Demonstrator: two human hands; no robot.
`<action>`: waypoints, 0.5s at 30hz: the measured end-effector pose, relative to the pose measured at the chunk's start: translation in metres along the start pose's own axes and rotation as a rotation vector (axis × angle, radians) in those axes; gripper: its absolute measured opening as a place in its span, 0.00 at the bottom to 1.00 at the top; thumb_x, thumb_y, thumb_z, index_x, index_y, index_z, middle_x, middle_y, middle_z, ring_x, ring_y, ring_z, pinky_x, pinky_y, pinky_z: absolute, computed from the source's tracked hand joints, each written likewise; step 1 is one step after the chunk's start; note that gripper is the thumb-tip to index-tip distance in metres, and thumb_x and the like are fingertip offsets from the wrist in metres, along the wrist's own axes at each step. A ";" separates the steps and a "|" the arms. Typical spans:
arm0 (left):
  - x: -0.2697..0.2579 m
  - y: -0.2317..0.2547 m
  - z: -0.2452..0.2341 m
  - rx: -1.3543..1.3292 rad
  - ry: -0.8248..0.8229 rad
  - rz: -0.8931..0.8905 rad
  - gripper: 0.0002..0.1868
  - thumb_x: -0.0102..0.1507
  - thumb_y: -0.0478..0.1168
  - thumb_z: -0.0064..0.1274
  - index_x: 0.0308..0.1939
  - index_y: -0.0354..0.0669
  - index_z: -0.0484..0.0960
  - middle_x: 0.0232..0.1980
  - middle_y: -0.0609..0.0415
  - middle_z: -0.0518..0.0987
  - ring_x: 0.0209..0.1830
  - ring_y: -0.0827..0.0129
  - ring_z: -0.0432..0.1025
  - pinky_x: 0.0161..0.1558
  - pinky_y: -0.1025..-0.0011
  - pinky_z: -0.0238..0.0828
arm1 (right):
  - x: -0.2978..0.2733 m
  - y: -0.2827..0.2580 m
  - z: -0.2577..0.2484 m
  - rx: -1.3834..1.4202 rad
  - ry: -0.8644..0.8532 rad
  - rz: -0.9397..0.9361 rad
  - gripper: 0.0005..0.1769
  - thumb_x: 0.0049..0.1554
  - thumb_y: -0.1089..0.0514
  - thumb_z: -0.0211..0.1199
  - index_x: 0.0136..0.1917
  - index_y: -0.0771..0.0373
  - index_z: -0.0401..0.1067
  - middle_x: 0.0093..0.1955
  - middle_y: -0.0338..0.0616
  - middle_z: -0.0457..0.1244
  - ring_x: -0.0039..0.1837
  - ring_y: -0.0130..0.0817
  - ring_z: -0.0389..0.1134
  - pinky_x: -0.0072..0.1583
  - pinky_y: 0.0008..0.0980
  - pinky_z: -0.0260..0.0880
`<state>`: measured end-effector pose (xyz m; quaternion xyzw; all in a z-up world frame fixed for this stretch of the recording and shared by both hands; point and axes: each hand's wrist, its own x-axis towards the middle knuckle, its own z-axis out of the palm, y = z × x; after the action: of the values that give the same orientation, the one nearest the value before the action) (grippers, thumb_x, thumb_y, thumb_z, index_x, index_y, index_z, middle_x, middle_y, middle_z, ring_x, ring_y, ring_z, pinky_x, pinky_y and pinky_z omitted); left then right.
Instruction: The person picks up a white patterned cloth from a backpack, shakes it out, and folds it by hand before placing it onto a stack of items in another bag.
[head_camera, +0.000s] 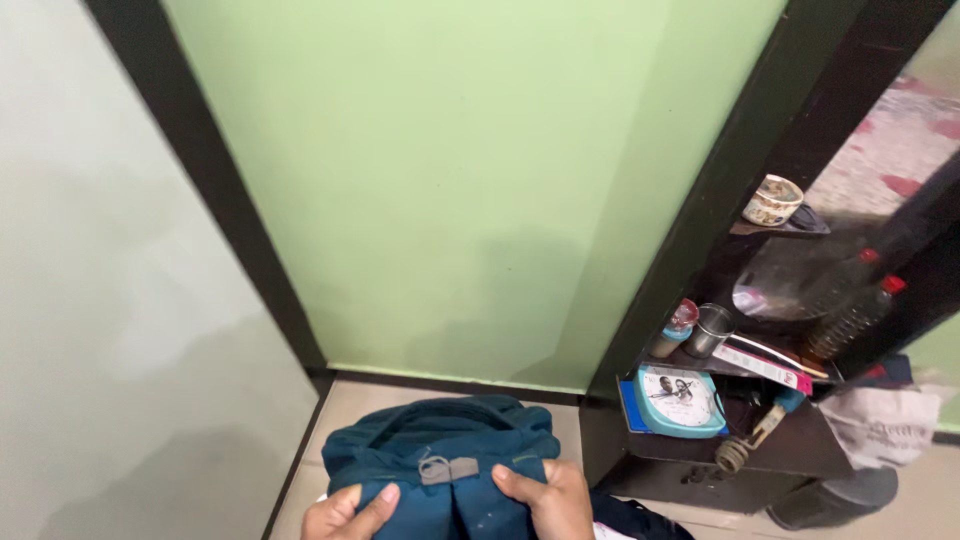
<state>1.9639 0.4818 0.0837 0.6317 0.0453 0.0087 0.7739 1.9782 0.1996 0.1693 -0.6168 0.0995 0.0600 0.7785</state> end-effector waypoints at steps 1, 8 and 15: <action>0.018 0.004 -0.004 -0.006 -0.041 -0.001 0.08 0.56 0.29 0.60 0.36 0.27 0.90 0.30 0.50 0.89 0.31 0.72 0.81 0.41 0.75 0.75 | 0.011 0.002 0.007 0.020 0.019 -0.013 0.06 0.45 0.68 0.73 0.33 0.77 0.82 0.33 0.51 0.74 0.35 0.35 0.73 0.43 0.31 0.73; 0.108 0.016 0.004 -0.074 0.015 -0.046 0.06 0.53 0.28 0.65 0.22 0.30 0.85 0.23 0.55 0.81 0.23 0.75 0.72 0.31 0.75 0.69 | 0.062 0.007 0.027 -0.057 0.187 -0.025 0.08 0.46 0.65 0.75 0.30 0.73 0.80 0.31 0.43 0.71 0.34 0.29 0.69 0.41 0.30 0.69; 0.173 0.031 0.022 0.087 0.052 0.070 0.29 0.56 0.32 0.67 0.15 0.44 0.57 0.19 0.67 0.55 0.19 0.80 0.48 0.21 0.72 0.45 | 0.137 0.029 0.026 -0.016 0.278 -0.013 0.12 0.44 0.63 0.76 0.26 0.66 0.75 0.29 0.37 0.68 0.31 0.26 0.65 0.38 0.29 0.65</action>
<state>2.1394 0.4786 0.1082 0.6655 0.0436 0.0502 0.7434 2.1076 0.2280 0.1160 -0.6261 0.2021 -0.0303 0.7525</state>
